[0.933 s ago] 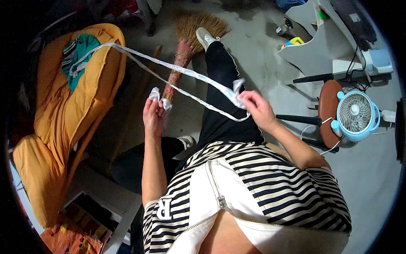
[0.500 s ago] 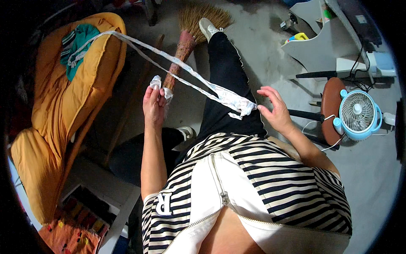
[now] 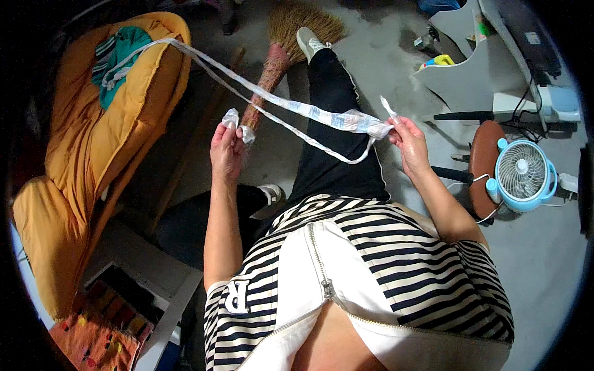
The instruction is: The person repairs a broom by wrapping a white strap repeatedly around the base of the broom bristles and the handle, securing it with knots.
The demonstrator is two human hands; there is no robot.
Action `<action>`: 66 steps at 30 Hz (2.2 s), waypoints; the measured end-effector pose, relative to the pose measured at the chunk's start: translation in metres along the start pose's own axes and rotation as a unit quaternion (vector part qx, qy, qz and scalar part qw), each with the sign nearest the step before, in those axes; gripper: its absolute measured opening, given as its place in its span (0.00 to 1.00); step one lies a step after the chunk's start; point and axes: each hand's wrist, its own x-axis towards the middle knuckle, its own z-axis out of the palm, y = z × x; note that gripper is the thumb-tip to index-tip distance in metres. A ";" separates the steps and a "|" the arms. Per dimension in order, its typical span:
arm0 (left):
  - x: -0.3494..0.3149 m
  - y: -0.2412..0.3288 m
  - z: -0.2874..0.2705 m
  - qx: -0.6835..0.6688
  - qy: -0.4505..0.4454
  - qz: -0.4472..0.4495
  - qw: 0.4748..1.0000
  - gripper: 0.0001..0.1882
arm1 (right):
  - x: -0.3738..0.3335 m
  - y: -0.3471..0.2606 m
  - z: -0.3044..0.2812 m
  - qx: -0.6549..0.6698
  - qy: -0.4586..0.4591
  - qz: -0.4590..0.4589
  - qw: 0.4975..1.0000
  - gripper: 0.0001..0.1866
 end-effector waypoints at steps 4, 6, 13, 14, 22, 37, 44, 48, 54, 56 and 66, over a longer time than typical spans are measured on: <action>0.002 -0.002 -0.003 0.003 -0.005 0.000 1.000 0.05 | 0.002 0.013 -0.017 0.078 0.027 0.077 0.994 0.11; 0.001 -0.001 -0.002 -0.001 0.001 -0.007 1.000 0.05 | 0.001 0.010 -0.017 0.113 0.020 0.070 0.991 0.11; 0.006 -0.004 -0.013 -0.013 0.003 -0.001 1.000 0.06 | 0.005 -0.037 0.000 0.144 -0.097 -0.004 0.985 0.11; 0.007 -0.006 -0.015 -0.014 -0.002 0.000 1.000 0.06 | 0.010 -0.033 -0.001 0.085 -0.076 0.006 0.993 0.10; -0.001 0.001 0.000 0.013 0.012 -0.010 1.000 0.03 | -0.005 0.014 -0.034 -0.214 -0.193 0.208 0.935 0.08; 0.003 -0.001 -0.008 0.026 0.012 -0.015 0.999 0.05 | 0.010 0.010 0.023 -0.120 -0.072 -0.052 0.989 0.06; -0.002 0.001 0.005 0.028 0.004 -0.006 1.000 0.04 | 0.025 0.037 0.027 -0.180 -0.062 -0.080 0.978 0.06; 0.001 0.001 0.001 0.028 0.003 0.001 1.000 0.05 | 0.023 0.002 0.040 -0.066 -0.081 -0.045 0.994 0.06; 0.002 -0.002 -0.004 -0.001 0.004 0.028 1.000 0.06 | 0.006 -0.067 0.140 0.153 -0.265 -0.108 0.946 0.06; 0.005 -0.007 -0.002 -0.021 0.013 0.035 0.999 0.06 | 0.020 -0.050 0.172 0.162 -0.318 -0.084 0.930 0.06; 0.001 -0.005 0.003 -0.069 0.024 0.069 0.995 0.08 | 0.027 0.014 0.253 0.103 -0.310 -0.019 0.945 0.07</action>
